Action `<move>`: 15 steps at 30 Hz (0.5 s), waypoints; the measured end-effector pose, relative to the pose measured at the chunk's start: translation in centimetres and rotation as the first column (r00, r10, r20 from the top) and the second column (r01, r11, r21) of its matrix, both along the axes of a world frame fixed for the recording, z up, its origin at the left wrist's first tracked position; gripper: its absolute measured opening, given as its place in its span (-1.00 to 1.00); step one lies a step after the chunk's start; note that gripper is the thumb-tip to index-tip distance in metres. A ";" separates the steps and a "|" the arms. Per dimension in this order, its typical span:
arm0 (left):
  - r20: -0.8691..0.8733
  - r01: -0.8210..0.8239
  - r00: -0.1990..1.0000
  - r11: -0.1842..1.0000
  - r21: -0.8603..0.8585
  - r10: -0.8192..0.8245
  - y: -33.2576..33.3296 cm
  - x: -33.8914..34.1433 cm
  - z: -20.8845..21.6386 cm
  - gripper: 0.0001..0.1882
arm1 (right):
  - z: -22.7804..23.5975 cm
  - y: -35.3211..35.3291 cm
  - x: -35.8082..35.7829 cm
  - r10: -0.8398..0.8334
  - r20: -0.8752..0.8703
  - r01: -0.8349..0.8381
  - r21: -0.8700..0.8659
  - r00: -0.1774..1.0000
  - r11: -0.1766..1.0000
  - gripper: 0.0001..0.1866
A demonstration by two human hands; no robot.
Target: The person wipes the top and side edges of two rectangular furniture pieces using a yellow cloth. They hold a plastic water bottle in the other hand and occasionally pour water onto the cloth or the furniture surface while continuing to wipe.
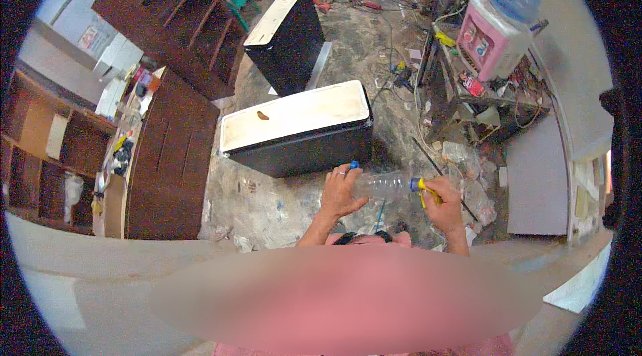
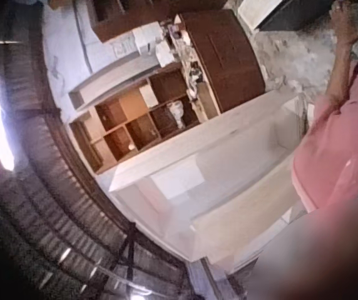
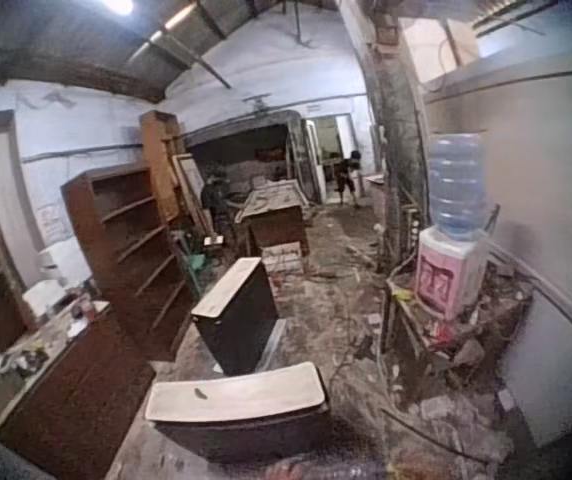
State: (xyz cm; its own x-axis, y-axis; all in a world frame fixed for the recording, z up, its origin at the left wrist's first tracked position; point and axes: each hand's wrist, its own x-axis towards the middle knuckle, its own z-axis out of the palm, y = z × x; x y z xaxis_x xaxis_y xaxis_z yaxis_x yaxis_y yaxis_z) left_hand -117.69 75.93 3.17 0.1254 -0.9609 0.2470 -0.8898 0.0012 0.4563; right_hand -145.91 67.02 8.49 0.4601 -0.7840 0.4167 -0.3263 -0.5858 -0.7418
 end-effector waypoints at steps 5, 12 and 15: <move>0.106 -0.005 0.994 1.000 0.029 0.002 0.4 1.1 0.2 -0.22 | -0.3 -0.8 0.0 0.182 -0.167 -0.140 0.236 0.969 0.962 -0.76; 0.240 0.014 0.970 0.993 0.114 -0.042 0.4 4.7 2.9 -0.24 | -2.9 -1.3 1.7 0.343 -0.150 -0.257 0.409 0.927 0.875 -0.71; 0.254 0.029 0.965 0.992 0.123 -0.059 0.1 5.6 4.1 -0.25 | -3.8 -1.6 2.6 0.362 -0.127 -0.284 0.407 0.924 0.868 -0.70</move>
State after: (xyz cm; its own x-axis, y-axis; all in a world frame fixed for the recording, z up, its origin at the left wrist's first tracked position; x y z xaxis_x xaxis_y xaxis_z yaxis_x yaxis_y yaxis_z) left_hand -112.05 76.03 7.31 0.0295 -0.9881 0.1506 -0.9773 0.0032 0.2120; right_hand -143.28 65.40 4.68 0.7550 -0.6558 -0.0006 -0.3257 -0.3742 -0.8683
